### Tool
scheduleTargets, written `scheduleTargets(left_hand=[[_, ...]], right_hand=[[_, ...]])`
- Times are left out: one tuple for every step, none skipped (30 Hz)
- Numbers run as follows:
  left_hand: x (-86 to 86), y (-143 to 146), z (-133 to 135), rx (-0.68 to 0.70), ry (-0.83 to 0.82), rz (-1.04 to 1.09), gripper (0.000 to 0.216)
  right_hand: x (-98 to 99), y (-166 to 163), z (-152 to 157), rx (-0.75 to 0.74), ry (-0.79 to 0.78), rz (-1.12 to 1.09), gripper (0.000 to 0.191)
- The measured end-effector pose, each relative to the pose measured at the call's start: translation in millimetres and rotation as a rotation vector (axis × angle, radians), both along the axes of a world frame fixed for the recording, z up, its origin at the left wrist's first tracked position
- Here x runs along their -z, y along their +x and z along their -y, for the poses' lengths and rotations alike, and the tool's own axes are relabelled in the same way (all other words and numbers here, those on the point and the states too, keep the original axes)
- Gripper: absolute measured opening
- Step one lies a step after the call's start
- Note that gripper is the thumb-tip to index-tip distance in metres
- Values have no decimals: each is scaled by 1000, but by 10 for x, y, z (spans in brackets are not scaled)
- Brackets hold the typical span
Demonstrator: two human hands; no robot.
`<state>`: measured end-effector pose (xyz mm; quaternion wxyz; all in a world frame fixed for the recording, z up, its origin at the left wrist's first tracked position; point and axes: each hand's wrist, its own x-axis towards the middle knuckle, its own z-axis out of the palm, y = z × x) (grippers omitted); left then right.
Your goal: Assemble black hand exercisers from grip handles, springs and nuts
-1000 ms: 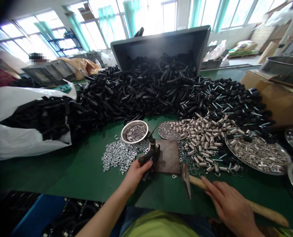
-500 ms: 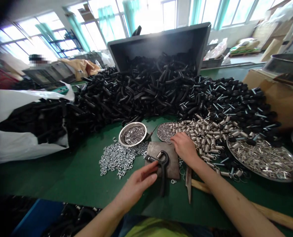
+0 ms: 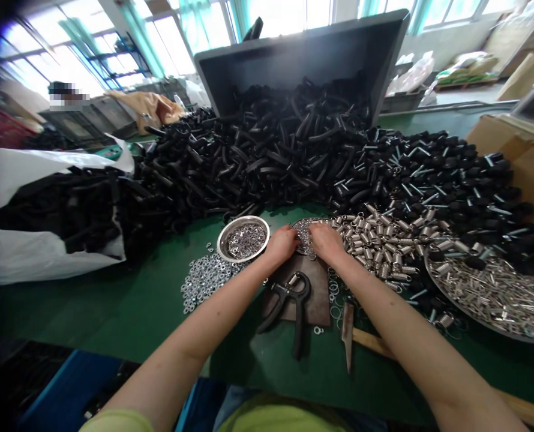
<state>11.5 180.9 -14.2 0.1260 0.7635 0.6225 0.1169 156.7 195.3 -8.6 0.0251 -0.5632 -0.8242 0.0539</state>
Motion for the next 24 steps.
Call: scheduleTargets(left_hand=[[18,19,-31,-5,-13,4,18],[31,30,-52,-11,-22,12,18],[38,35,-64,-19,-29,26,18],[42,33,-70,-27,-32,45,18],[41,27,-72,-35,-33,69,18],[38,18,-70,-42,-32,98,18],[33,7,-67,-49,-32,132,18],[26,-3,-64,-53,-33,170,17],[18,-12,-60,-56,-36,213,16],[9,-20,-55,-58,-42,259,15],[1,-27,-50,-60,-51,309,14],[-8,-33,-41,-61,-66,363,12],[-17,-40,-27,-64,-87,418,11],[-26,-49,-6,-68,-113,475,10],[-37,-62,26,-72,-142,533,10],[-50,-80,69,-75,-172,587,11],[-65,-105,126,-77,-196,627,12],[-82,-138,198,-80,-223,678,13],[-99,-178,282,-84,-259,755,13],[-116,-224,378,-90,-306,858,12],[-130,-275,482,-101,-361,980,10],[-141,-327,592,-116,-419,1109,9],[-146,-379,704,-134,-477,1227,10],[-146,-429,815,-153,-528,1316,14]], right_hand=[[-4,8,-6,-7,-15,2,22],[-5,12,-14,-14,-30,4,19],[-5,13,-21,-17,-44,4,17],[-4,11,-27,-16,-54,2,16],[-2,8,-30,-10,-60,-2,17],[1,6,-30,0,-62,-10,18],[3,6,-28,11,-61,-20,19],[6,8,-25,24,-56,-34,21],[8,14,-22,39,-48,-51,22],[11,23,-21,55,-39,-70,23],[14,36,-22,75,-29,-90,24],[15,51,-27,96,-17,-113,24],[14,67,-33,119,-6,-139,23],[10,85,-37,138,5,-167,21],[2,104,-38,152,14,-200,20],[-10,121,-29,159,21,-236,19],[-28,137,-8,155,24,-278,17],[-49,151,31,143,22,-323,16],[-72,161,88,123,13,-369,16],[-96,167,163,100,-1,-413,16],[-117,171,254,75,-17,-451,16],[-135,171,355,44,-44,-490,15],[-146,168,459,3,-84,-530,15],[-151,163,559,-41,-132,-567,14]])
